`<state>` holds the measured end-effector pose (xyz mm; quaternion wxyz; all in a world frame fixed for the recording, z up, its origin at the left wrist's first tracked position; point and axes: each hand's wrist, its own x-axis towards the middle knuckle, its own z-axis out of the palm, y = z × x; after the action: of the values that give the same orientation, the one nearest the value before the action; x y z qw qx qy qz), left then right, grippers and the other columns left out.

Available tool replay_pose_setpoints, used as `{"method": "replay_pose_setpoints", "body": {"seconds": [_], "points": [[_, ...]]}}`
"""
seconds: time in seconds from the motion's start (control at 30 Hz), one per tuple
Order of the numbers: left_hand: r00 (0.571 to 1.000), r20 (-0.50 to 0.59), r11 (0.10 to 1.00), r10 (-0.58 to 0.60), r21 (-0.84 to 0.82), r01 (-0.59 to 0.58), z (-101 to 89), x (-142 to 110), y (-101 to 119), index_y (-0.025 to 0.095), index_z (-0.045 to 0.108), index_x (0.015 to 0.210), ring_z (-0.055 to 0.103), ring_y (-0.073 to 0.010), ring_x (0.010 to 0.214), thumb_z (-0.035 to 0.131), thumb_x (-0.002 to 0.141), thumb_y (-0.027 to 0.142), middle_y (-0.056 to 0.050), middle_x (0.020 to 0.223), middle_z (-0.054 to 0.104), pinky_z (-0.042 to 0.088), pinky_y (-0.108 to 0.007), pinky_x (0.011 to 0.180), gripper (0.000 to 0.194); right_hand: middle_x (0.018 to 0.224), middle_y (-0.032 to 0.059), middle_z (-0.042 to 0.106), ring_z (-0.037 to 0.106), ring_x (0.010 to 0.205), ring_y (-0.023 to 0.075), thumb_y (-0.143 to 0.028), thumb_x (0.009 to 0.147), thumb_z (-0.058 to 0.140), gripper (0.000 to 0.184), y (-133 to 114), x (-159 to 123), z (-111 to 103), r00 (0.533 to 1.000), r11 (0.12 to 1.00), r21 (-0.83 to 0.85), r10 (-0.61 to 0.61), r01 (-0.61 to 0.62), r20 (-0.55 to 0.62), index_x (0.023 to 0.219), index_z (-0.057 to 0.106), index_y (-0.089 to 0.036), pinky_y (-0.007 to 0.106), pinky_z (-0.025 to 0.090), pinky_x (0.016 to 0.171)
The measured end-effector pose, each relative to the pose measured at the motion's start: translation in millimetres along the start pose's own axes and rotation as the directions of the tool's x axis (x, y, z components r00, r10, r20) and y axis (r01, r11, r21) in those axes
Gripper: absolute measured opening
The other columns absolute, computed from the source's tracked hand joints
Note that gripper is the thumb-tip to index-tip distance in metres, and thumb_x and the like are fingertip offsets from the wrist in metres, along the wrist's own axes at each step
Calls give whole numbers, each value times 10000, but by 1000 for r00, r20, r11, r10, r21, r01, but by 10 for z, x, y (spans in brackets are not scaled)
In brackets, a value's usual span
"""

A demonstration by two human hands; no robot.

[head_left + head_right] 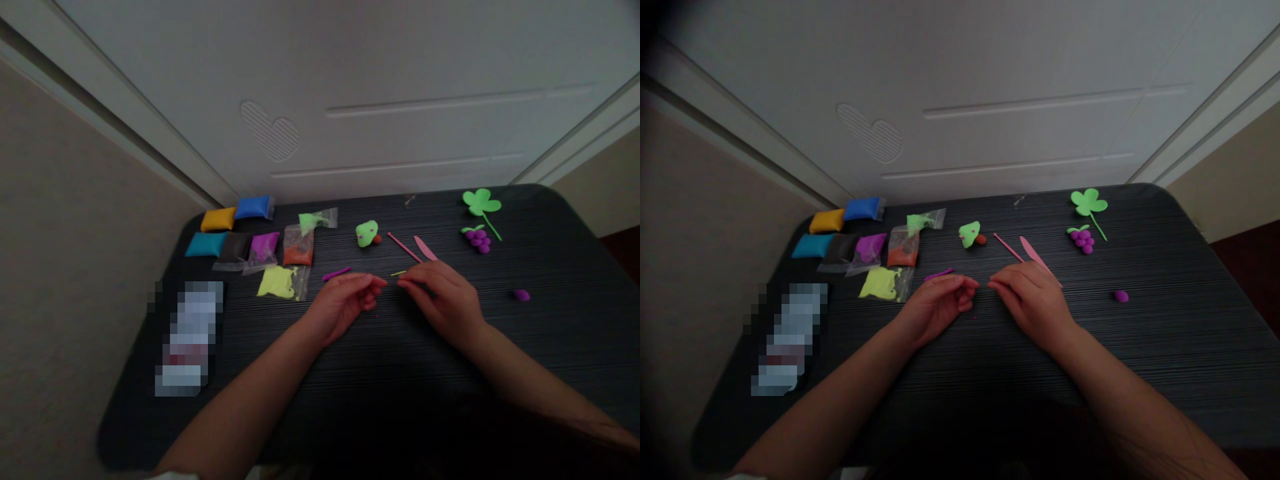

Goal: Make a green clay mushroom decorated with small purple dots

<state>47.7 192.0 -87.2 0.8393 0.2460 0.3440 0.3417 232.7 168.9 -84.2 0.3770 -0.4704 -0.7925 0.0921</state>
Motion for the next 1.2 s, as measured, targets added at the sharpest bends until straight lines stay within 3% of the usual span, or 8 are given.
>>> {"method": "replay_pose_setpoints", "body": {"seconds": [0.37,0.63,0.9,1.2], "points": [[1000,11,1000,0,-6,0,-4,-2,4,89,673,763,454,-76,606,573,738,226,-44,677,572,323,-222,562,171,741,15,610,557,730,142,-219,741,598,59,0,3,-14,999,1000,-6,23,-23,23,779,560,-194,303,452,708],[999,37,1000,8,-12,-7,-16,10,-6,89,669,766,450,-77,597,545,760,217,-47,677,572,315,-229,555,179,856,32,628,566,805,140,-161,761,567,140,-4,1,-14,999,1000,-3,1,-1,51,897,575,-193,305,462,753],[999,35,999,0,-32,1,-9,7,-8,84,669,756,451,-82,607,566,740,230,-49,676,561,313,-226,555,180,739,13,603,564,721,147,-238,721,621,98,17,-29,-4,999,1000,-9,14,-14,40,781,554,-197,303,461,687],[1000,31,1000,-1,-19,2,-15,6,-3,89,670,754,445,-81,599,572,732,241,-50,686,563,311,-230,557,182,784,13,619,574,759,145,-215,744,589,89,30,-23,-12,999,999,-41,8,-6,42,829,571,-196,293,457,719]]}}
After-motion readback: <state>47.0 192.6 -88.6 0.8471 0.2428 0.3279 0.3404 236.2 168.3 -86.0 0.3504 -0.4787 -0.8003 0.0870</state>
